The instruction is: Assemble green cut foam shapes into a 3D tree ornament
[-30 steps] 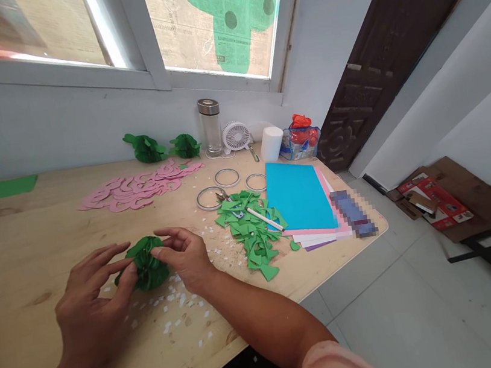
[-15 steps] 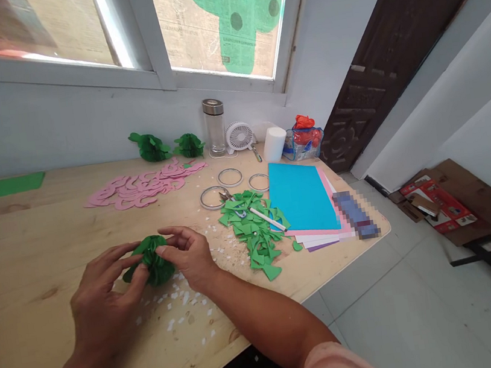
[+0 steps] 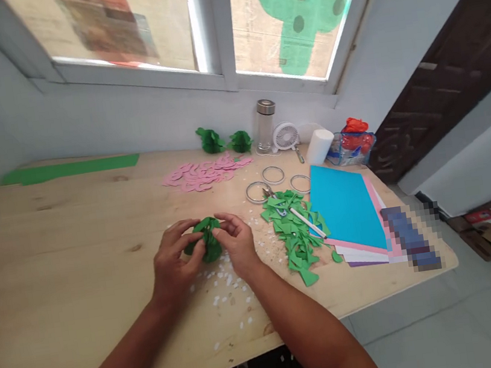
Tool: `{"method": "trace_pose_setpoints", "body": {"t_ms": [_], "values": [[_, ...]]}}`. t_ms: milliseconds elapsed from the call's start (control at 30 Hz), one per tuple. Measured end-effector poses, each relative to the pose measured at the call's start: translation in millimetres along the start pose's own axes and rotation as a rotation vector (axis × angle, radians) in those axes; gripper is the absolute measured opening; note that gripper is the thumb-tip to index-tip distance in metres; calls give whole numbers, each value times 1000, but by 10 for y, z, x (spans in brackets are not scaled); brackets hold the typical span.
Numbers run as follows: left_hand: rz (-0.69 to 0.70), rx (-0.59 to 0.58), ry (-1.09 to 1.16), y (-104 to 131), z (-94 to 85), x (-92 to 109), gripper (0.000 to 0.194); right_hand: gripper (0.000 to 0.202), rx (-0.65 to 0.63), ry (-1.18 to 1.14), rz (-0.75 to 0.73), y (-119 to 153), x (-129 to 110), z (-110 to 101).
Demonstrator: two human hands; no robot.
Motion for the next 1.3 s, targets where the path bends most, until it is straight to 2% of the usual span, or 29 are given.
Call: {"method": "trace_pose_setpoints", "body": {"t_ms": [300, 600, 800, 1300], "values": [[16, 2, -8, 2, -7, 22, 9, 36, -6, 35, -25, -1, 0, -7], [59, 17, -58, 0, -17, 60, 10, 41, -81, 83, -53, 13, -2, 11], [28, 12, -47, -11, -28, 59, 11, 42, -43, 83, -36, -14, 34, -22], [65, 23, -43, -7, -48, 82, 10, 35, -66, 71, -44, -5, 35, 1]]}}
Point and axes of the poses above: each hand's wrist, its own y-axis away from the middle knuckle, its own z-axis out of the palm, x = y × z, the point moved 3 cm from there along -y, towards the middle knuckle, and after that the axes turned 9 degrees about -z, right-handed, at the moved point
